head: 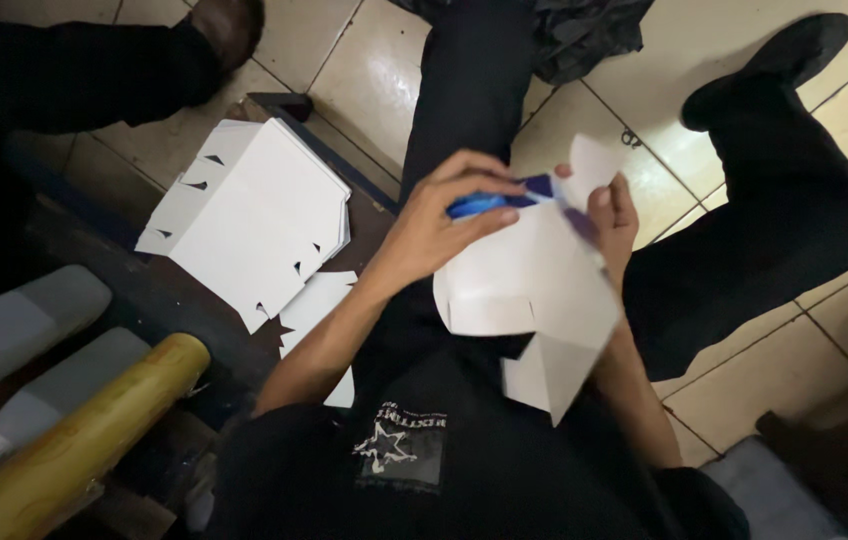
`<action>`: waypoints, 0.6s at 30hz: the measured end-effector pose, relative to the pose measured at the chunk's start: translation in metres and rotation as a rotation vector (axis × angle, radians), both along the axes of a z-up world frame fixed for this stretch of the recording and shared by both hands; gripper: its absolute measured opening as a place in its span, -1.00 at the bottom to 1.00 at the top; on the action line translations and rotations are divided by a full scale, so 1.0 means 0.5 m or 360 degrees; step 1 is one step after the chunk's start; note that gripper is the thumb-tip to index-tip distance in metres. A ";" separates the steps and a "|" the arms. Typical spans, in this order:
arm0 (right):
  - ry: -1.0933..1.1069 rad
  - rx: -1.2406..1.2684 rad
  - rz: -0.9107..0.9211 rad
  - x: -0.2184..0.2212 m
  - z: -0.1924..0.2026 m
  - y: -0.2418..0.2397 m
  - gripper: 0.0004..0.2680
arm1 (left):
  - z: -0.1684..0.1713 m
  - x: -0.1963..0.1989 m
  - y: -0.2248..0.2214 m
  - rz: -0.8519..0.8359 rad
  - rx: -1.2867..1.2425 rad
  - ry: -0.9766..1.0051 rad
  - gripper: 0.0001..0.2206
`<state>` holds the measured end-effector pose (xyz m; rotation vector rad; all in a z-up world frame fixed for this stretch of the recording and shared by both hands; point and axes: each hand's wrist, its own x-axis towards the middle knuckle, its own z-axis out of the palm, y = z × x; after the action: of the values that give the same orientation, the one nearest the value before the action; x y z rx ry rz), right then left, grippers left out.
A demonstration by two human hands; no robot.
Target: The person assembles cardboard boxes by folding the pre-cut white and blue cardboard sheets and tucking the tabs into the designated slots by hand.
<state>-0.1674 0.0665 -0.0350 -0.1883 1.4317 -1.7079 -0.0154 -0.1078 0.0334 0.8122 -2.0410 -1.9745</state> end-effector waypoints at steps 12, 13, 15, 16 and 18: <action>0.0254 -0.0113 0.0116 0.017 -0.002 -0.003 -0.48 | 0.010 -0.028 -0.089 -0.0519 -0.0382 0.0162 -0.74; 0.0226 -0.0124 0.0080 0.031 -0.008 0.007 -0.48 | 0.008 -0.020 -0.085 -0.0539 -0.0385 0.0202 -0.73; 0.0189 -0.0127 0.0047 0.050 -0.008 0.027 -0.49 | 0.001 -0.007 -0.073 -0.0557 -0.0377 0.0235 -0.72; 0.0190 -0.0109 0.0048 0.056 -0.005 0.035 -0.50 | -0.002 -0.002 -0.066 -0.0465 -0.0232 0.0189 -0.76; 0.0180 -0.0092 -0.0005 0.072 0.005 0.038 -0.53 | -0.005 0.004 -0.059 -0.0376 -0.0096 0.0144 -0.80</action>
<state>-0.1313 0.0854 -0.0325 -0.3191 1.4654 -1.7663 -0.0135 -0.1372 0.0307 0.4784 -2.2185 -2.0134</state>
